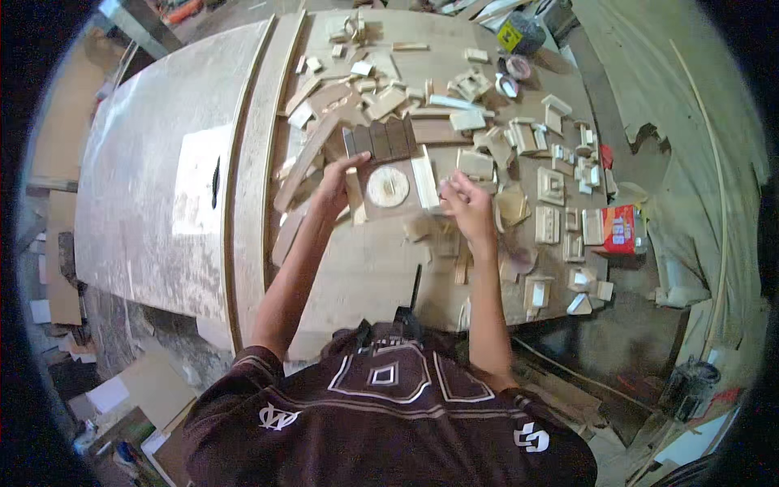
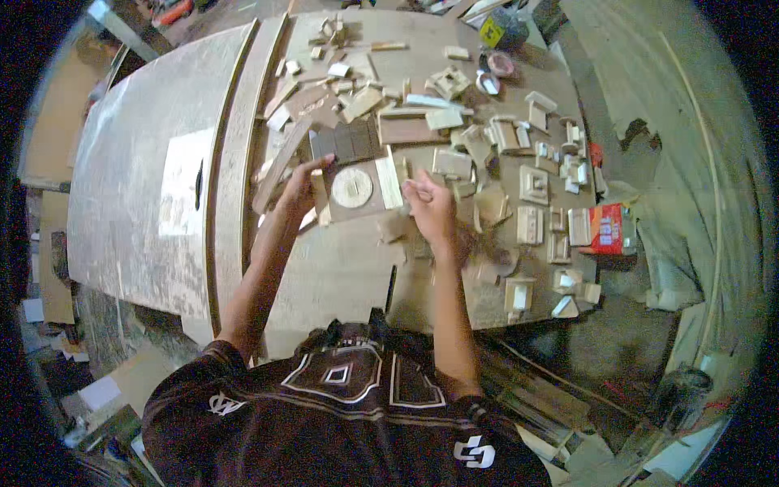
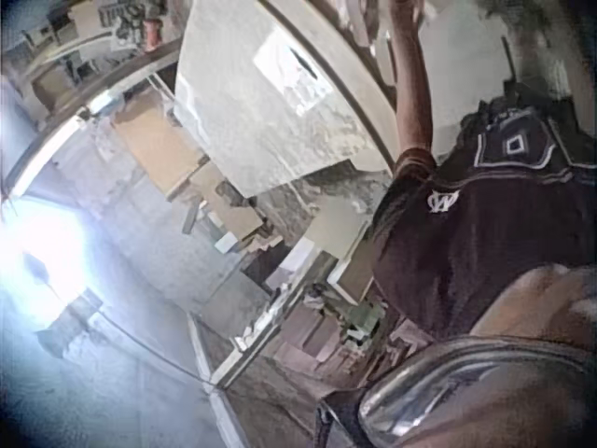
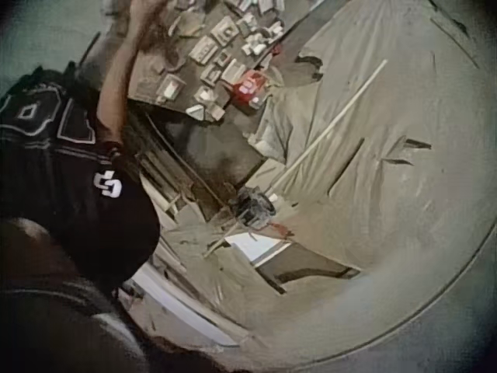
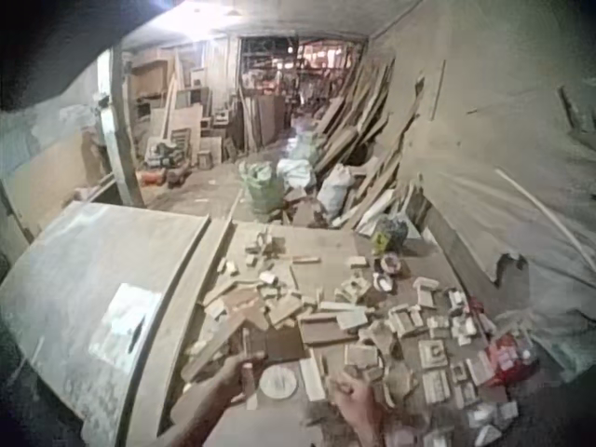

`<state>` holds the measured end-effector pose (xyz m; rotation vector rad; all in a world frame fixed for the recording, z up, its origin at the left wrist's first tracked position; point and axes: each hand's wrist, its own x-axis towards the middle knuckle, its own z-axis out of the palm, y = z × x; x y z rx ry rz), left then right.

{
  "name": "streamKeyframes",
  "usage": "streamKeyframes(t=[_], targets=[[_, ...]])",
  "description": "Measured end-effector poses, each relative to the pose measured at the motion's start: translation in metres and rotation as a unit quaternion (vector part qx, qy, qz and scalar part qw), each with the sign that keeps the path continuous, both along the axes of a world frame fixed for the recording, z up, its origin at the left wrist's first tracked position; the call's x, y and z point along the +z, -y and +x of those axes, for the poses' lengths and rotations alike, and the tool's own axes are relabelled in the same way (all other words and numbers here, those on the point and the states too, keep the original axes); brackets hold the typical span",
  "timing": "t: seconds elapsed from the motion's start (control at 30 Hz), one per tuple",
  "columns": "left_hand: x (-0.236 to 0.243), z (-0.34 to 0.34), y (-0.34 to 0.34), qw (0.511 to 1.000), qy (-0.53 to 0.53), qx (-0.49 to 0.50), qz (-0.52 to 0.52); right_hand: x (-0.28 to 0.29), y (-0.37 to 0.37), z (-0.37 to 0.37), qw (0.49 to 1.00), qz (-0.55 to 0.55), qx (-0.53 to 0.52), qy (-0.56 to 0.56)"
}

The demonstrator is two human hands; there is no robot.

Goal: Inspecting, sorting, and cleaning small wood scraps on a workbench.

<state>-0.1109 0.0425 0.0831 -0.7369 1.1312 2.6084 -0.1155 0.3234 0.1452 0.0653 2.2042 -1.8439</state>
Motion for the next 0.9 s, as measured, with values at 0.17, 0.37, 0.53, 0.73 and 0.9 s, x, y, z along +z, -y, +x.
streamKeyframes(t=[0.17, 0.37, 0.53, 0.73, 0.9], targets=[[0.044, -0.137, -0.015, 0.998, -0.028, 0.046, 0.043, 0.033, -0.021, -0.076, 0.997, 0.023, -0.028, -0.072], [-0.031, -0.302, -0.004, 0.990, -0.115, 0.027, 0.073, 0.041, -0.041, -0.173, 0.997, -0.015, -0.063, -0.049], [-0.070, -0.417, -0.010, 0.992, -0.120, -0.019, 0.014, 0.036, -0.072, -0.178, 0.998, -0.041, -0.044, -0.020], [-0.125, -0.518, -0.023, 0.993, -0.120, -0.001, -0.014, 0.026, -0.096, -0.154, 0.993, -0.107, -0.036, 0.044], [-0.187, -0.581, -0.048, 0.993, -0.093, -0.070, 0.013, 0.023, -0.117, -0.137, 0.987, -0.124, -0.073, 0.075]])
